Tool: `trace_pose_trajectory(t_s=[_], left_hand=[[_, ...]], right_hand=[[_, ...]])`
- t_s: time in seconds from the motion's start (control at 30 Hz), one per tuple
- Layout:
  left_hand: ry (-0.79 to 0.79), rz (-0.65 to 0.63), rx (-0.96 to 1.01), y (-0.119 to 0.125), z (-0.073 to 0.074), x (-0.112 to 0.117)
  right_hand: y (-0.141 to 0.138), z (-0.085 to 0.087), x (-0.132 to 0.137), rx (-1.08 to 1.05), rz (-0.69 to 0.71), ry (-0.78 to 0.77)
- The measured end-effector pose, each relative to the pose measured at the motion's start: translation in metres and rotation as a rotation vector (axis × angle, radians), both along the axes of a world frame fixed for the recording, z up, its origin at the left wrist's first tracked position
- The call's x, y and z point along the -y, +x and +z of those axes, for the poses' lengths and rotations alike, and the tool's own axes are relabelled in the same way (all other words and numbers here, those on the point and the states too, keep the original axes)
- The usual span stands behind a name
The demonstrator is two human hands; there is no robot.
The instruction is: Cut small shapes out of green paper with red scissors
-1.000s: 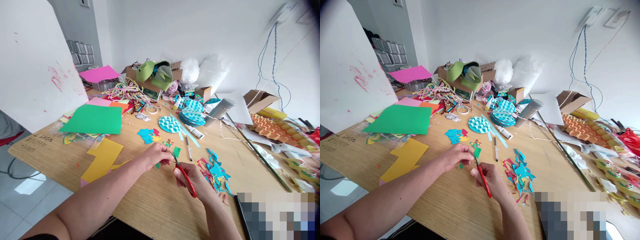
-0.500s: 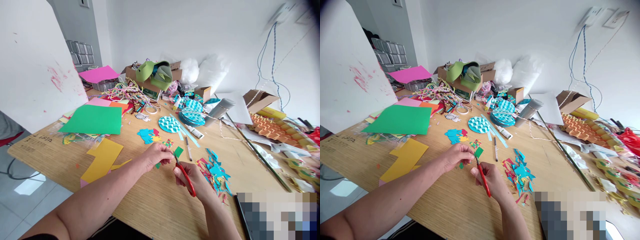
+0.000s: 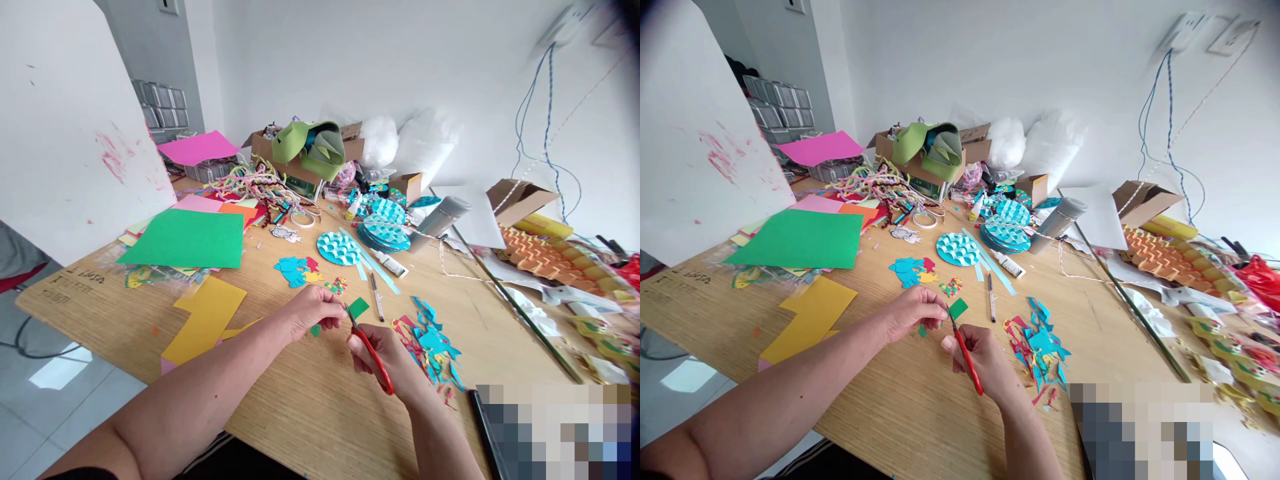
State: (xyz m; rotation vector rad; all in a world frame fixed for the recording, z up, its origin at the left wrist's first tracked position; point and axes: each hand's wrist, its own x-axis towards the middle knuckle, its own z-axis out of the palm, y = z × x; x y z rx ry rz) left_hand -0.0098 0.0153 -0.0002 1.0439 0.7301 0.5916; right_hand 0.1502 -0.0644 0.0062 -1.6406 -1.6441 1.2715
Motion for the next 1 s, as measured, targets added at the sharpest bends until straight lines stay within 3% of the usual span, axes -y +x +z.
trace_pose_trajectory(t_s=[1.0], left_hand=[[-0.005,0.052,-0.001,0.0021,-0.0013,0.0012]], right_hand=[[-0.0023,-0.0039,-0.0003,-0.025,-0.059,0.026]])
